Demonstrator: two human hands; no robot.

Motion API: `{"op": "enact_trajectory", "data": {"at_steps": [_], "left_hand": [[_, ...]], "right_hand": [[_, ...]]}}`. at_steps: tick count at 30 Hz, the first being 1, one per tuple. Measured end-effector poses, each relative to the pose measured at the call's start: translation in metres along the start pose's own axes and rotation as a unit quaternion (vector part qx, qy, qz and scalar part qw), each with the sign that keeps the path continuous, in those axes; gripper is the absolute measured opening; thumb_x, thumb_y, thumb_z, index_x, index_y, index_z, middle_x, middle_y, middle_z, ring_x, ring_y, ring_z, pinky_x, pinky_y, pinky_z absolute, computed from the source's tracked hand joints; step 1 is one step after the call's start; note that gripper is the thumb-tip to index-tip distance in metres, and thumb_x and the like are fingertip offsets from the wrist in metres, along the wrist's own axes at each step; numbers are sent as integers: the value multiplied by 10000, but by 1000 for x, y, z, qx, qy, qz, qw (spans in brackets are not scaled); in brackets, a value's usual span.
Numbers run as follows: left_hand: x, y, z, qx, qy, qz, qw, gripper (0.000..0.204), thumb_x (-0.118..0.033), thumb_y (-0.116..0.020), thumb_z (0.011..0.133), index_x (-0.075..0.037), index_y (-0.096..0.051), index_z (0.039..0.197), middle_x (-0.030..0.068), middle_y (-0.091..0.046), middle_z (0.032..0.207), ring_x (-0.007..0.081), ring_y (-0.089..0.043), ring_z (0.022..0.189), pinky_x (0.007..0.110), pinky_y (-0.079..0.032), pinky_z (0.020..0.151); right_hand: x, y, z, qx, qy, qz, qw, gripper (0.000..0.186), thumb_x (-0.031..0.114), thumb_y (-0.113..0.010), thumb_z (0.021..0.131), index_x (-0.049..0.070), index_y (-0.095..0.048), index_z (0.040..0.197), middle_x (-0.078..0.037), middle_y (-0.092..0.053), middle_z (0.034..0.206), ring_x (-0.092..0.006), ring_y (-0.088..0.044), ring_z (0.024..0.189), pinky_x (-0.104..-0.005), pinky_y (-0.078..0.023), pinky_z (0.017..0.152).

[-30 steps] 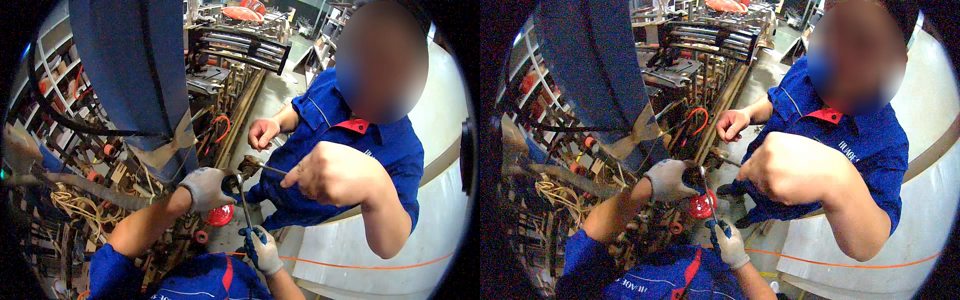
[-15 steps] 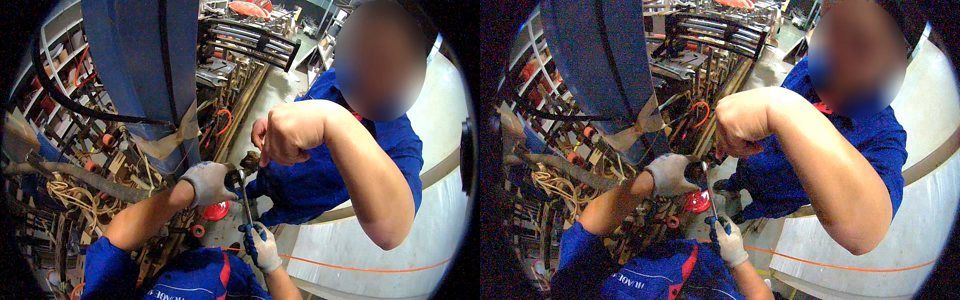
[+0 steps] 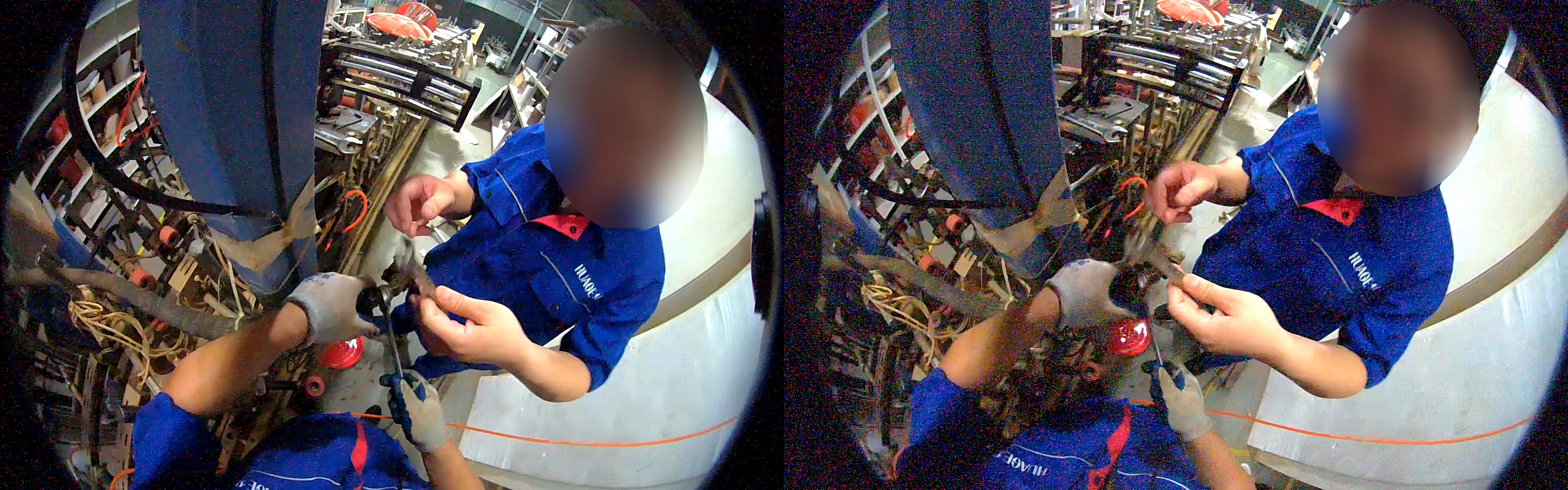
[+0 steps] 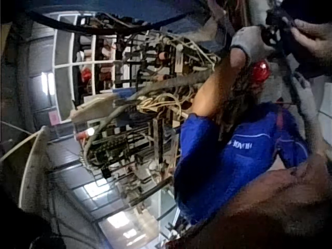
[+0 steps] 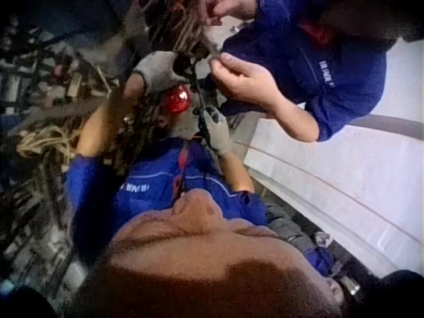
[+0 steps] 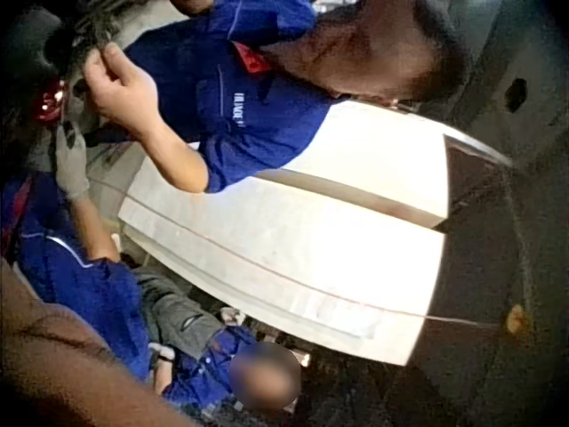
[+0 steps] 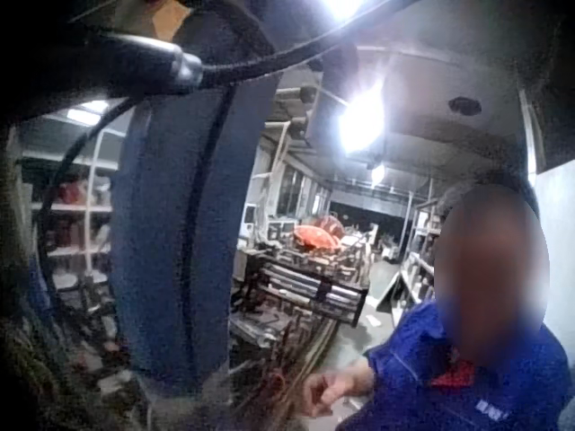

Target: The person uses a wrench and pliers to disassemble and reassemble metal components on a large industrial machine, while another person assists by holding the assembly.

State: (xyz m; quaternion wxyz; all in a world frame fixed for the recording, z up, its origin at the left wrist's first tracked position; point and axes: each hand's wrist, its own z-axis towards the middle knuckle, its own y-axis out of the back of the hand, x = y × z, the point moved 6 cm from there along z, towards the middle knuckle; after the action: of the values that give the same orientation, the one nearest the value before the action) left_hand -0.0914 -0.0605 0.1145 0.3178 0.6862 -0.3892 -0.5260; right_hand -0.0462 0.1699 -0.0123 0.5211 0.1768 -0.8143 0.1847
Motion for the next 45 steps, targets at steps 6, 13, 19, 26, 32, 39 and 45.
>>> {"op": "enact_trajectory", "data": {"at_steps": [6,13,19,26,32,39,45], "left_hand": [[2,-2,-1,14,-19,-54,998,482,-395,-808,750,-62,-694,1079,195,-729,1019,376,-694,1005,455,-556,864],[2,1,0,24,2,-20,1000,502,-426,-792,764,-62,-705,1099,210,-726,1038,376,-695,1011,464,-551,881],[8,-5,2,8,0,-7,1000,588,-560,-817,728,-71,-739,1044,224,-733,1010,384,-709,987,476,-572,858],[17,-12,8,13,11,-7,1000,609,-573,-823,720,-93,-725,1082,213,-732,1018,389,-703,993,480,-566,866],[10,-9,6,9,-8,-16,1000,592,-531,-819,746,-79,-705,1111,223,-730,998,393,-705,981,482,-567,850],[15,-18,9,13,-13,-52,999,573,-505,-823,746,-73,-707,1103,222,-732,1000,383,-709,977,478,-568,857],[14,-10,5,15,-2,-24,1000,572,-534,-794,761,-88,-710,1109,215,-733,1014,388,-704,986,471,-567,861]], "right_hand": [[-7,7,7,7,46,-63,997,324,302,-538,1051,18,-666,1139,34,-528,702,-62,-464,577,-225,-362,521],[2,-3,4,-34,9,-25,999,293,281,-546,1045,27,-673,1116,34,-531,701,-61,-469,577,-230,-352,515],[-10,4,6,-32,-1,-25,999,263,279,-559,1041,39,-668,1045,25,-534,704,-67,-466,543,-232,-344,478],[2,-1,1,3,-15,-5,1000,230,194,-537,1054,28,-662,1152,25,-585,754,-63,-499,614,-242,-390,539],[12,-6,-3,0,16,0,1000,234,202,-517,1063,32,-655,1144,26,-572,739,-67,-491,598,-232,-372,518],[0,-3,0,-42,6,-18,999,244,248,-525,1051,23,-614,1081,-6,-521,688,-104,-483,555,-257,-387,484],[4,-2,1,-12,21,-42,999,260,238,-510,1061,11,-615,1131,-6,-536,723,-103,-493,571,-254,-396,485]]}}
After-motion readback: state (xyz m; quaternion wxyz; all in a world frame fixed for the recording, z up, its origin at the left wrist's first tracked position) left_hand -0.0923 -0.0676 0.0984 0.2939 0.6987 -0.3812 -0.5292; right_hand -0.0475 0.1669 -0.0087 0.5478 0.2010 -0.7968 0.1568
